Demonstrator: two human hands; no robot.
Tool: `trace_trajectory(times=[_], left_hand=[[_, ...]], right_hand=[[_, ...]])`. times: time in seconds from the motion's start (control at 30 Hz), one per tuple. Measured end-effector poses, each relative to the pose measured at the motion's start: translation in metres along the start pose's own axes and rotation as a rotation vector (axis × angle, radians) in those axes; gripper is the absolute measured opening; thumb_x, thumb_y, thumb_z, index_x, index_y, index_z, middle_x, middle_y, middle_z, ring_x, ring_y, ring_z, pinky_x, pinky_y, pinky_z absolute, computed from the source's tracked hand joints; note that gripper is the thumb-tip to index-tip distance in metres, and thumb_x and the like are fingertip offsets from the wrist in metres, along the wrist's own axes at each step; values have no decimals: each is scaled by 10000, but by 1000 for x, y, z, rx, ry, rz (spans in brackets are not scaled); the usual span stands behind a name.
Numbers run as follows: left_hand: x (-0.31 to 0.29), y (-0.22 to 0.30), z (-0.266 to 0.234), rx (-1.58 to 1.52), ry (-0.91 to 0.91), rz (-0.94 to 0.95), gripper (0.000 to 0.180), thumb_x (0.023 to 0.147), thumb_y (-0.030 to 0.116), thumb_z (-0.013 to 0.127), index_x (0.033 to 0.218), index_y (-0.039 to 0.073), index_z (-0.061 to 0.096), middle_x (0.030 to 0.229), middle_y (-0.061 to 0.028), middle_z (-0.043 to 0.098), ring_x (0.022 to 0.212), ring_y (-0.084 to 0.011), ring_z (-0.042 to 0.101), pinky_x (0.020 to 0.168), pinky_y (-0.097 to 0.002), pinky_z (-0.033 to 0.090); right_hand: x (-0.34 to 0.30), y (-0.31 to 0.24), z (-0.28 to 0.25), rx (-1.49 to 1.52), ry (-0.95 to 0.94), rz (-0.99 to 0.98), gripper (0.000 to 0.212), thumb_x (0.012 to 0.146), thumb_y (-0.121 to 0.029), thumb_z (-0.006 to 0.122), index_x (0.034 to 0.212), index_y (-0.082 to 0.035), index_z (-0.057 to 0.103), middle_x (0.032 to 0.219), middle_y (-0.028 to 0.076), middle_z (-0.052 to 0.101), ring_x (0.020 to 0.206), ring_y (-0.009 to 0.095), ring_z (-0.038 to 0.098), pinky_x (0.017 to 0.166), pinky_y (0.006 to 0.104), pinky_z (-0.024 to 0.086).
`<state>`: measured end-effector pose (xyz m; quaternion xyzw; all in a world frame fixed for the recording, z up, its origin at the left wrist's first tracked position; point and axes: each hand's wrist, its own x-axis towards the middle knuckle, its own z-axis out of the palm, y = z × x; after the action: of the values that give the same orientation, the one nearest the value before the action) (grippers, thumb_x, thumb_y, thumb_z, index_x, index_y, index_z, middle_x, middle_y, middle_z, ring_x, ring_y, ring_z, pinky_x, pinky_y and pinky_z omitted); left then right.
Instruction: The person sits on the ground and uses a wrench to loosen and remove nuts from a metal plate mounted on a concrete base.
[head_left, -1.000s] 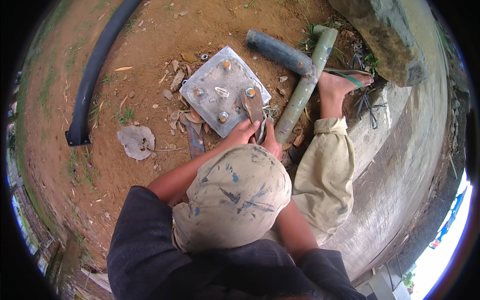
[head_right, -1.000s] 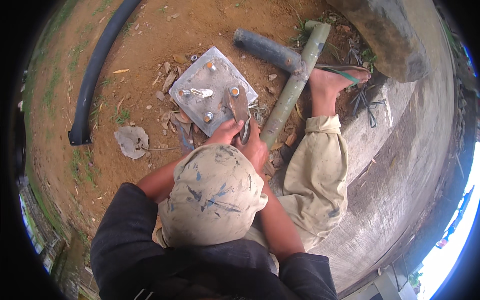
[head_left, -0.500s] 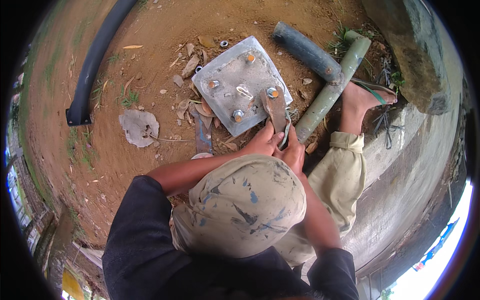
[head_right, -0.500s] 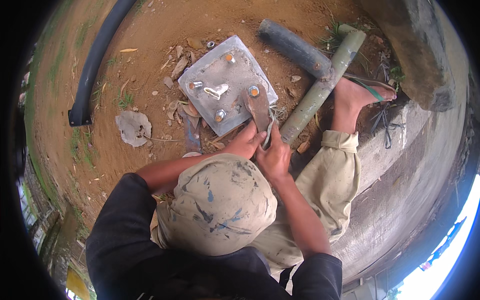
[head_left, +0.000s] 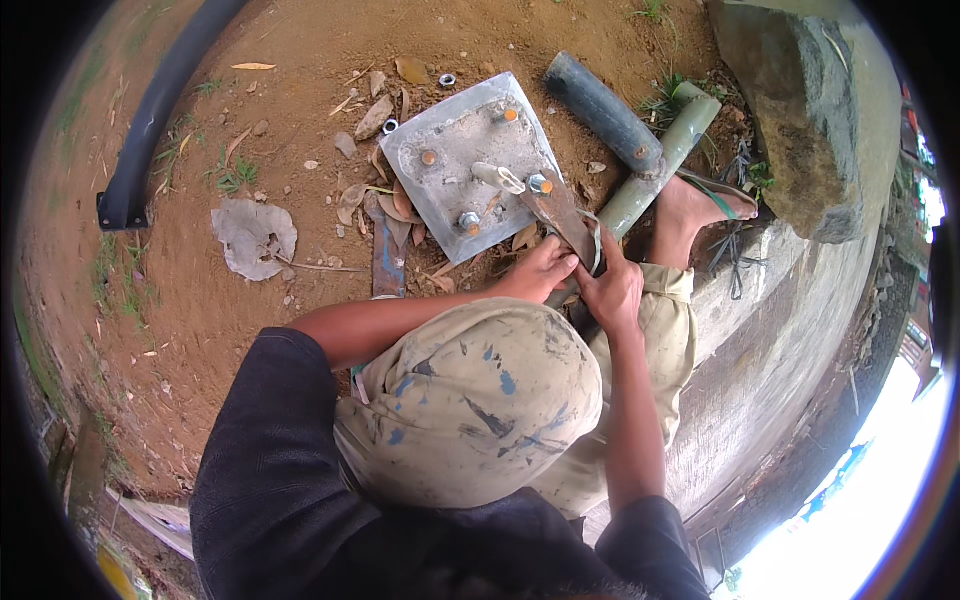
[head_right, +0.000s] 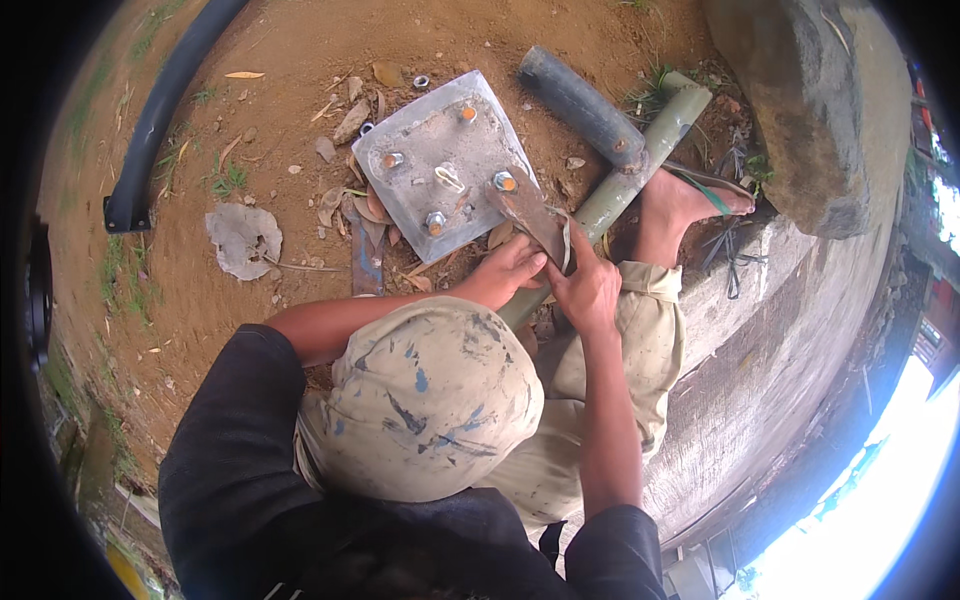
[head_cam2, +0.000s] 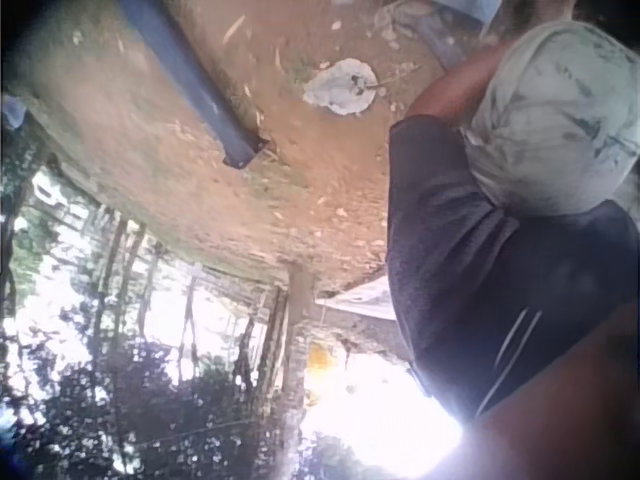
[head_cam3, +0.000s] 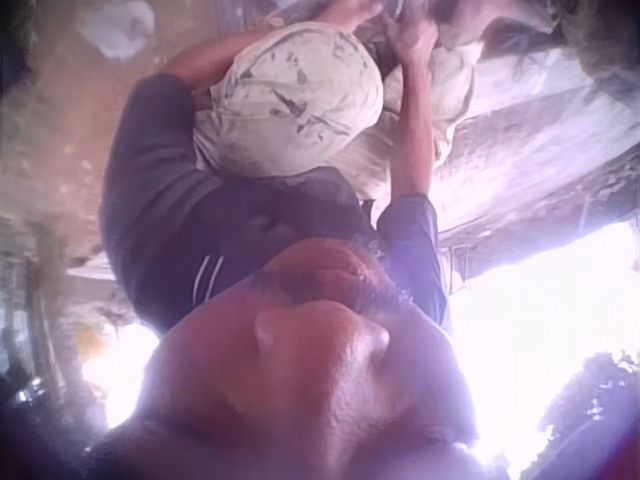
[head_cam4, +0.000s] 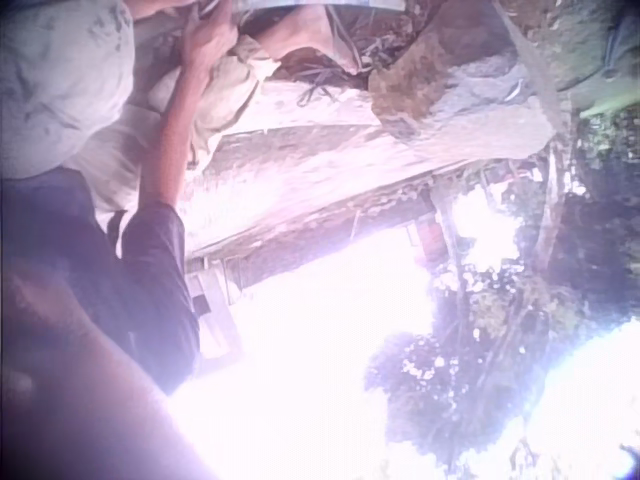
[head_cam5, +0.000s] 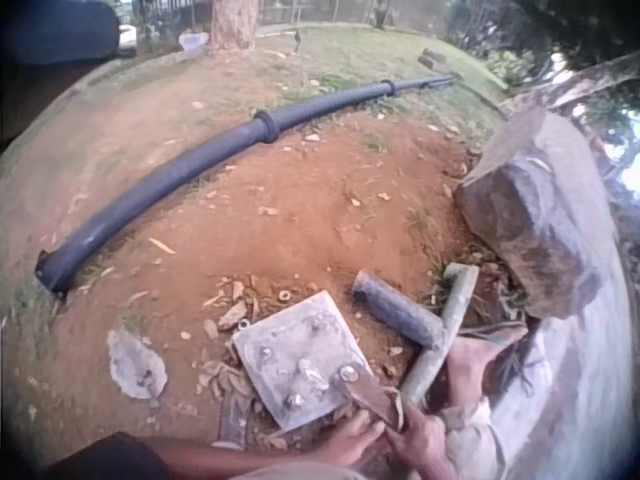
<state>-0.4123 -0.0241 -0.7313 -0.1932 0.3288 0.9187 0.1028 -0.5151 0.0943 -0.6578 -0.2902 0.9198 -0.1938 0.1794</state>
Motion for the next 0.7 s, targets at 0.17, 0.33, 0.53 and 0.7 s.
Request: trace_trajectory(times=[0.17,0.33,0.53,0.7], left_hand=[[-5,27,-3,108,-13,-101,358,1091,343,531,1315,64,534,1332,-86,602,1248,-207,577,983,-457,516],[-6,23,-3,90,2,-182,487,1055,394,598,1366,24,547,1326,-111,617,1241,-219,602,997,-396,529],[-23,3,-35,146,95,-53,344,1064,302,600,1212,-1,669,1054,-48,709,921,-92,641,813,-282,531],[-41,24,-43,227,170,-80,332,1074,255,574,1183,-46,661,1043,-68,713,923,-94,638,838,-283,527]], right_hand=[[14,0,-23,-41,-83,16,602,772,-277,849,1339,-166,678,836,225,718,789,410,709,747,459,560],[-8,0,-18,3,-50,66,553,793,-237,820,1311,-113,672,929,251,728,884,439,705,796,478,550],[-46,-67,38,268,88,360,597,802,-237,825,1328,-37,625,981,247,738,928,380,742,819,431,572],[-52,-114,69,541,261,439,566,862,-183,790,1360,-19,575,1119,229,725,1046,331,727,897,407,547]])
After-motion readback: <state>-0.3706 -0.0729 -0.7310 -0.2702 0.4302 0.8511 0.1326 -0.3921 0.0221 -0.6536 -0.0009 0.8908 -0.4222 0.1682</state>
